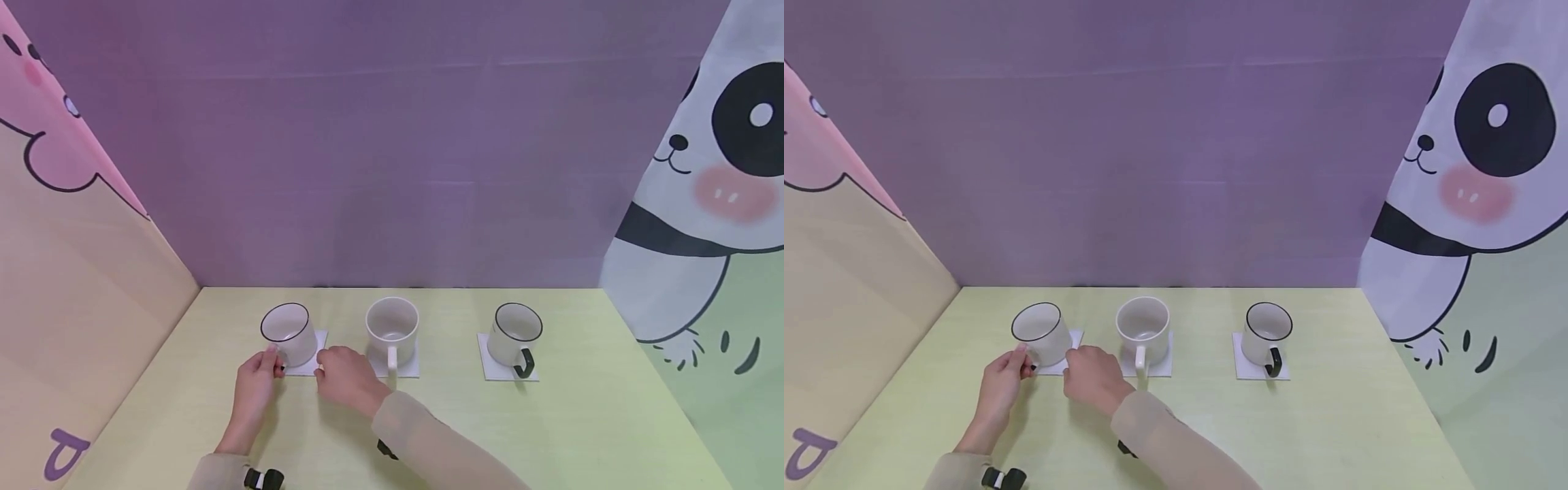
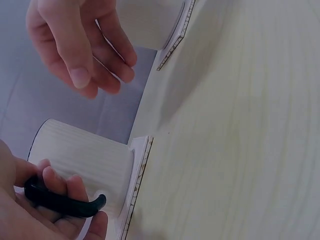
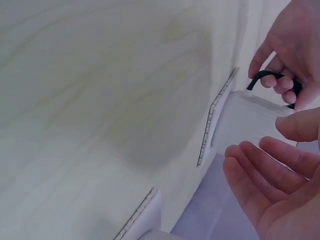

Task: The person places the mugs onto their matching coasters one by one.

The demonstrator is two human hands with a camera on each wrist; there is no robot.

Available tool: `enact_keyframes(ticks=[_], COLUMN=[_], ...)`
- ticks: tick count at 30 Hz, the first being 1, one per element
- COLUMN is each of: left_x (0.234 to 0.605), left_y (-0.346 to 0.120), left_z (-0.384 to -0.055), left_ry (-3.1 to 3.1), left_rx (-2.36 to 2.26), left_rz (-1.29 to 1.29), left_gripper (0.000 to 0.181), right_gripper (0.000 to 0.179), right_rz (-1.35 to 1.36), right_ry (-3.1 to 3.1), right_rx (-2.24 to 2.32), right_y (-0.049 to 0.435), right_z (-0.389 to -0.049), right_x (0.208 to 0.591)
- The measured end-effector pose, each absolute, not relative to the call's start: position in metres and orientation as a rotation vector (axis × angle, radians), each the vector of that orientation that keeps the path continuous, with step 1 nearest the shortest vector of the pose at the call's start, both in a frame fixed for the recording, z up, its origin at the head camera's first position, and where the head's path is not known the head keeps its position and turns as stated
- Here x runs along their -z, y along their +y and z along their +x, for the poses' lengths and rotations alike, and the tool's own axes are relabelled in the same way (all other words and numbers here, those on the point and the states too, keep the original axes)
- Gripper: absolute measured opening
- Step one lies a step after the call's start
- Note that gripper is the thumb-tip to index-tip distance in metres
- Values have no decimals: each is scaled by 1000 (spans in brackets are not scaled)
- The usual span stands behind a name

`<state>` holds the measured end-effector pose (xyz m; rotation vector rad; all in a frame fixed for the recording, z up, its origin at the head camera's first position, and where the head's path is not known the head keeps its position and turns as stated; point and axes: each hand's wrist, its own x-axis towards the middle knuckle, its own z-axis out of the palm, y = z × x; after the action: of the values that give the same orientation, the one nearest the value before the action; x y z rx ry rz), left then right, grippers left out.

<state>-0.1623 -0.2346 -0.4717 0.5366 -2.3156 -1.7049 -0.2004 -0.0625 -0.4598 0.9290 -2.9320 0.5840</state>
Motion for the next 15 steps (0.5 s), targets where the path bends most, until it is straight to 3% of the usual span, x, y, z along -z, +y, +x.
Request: enact_keyframes(ticks=[6, 15], left_x=[470, 469], left_y=[-234, -234], left_z=[-162, -160], left_ry=[-2377, -2416], left_rx=[1648, 1575], left_rz=[536, 525], left_gripper=[45, 45], right_gripper=[8, 19], right_rz=[957, 1019], right_ry=[-2906, -2924], right_rx=[-698, -821], right_y=[-49, -31], right_z=[-194, -176], right_x=[454, 440])
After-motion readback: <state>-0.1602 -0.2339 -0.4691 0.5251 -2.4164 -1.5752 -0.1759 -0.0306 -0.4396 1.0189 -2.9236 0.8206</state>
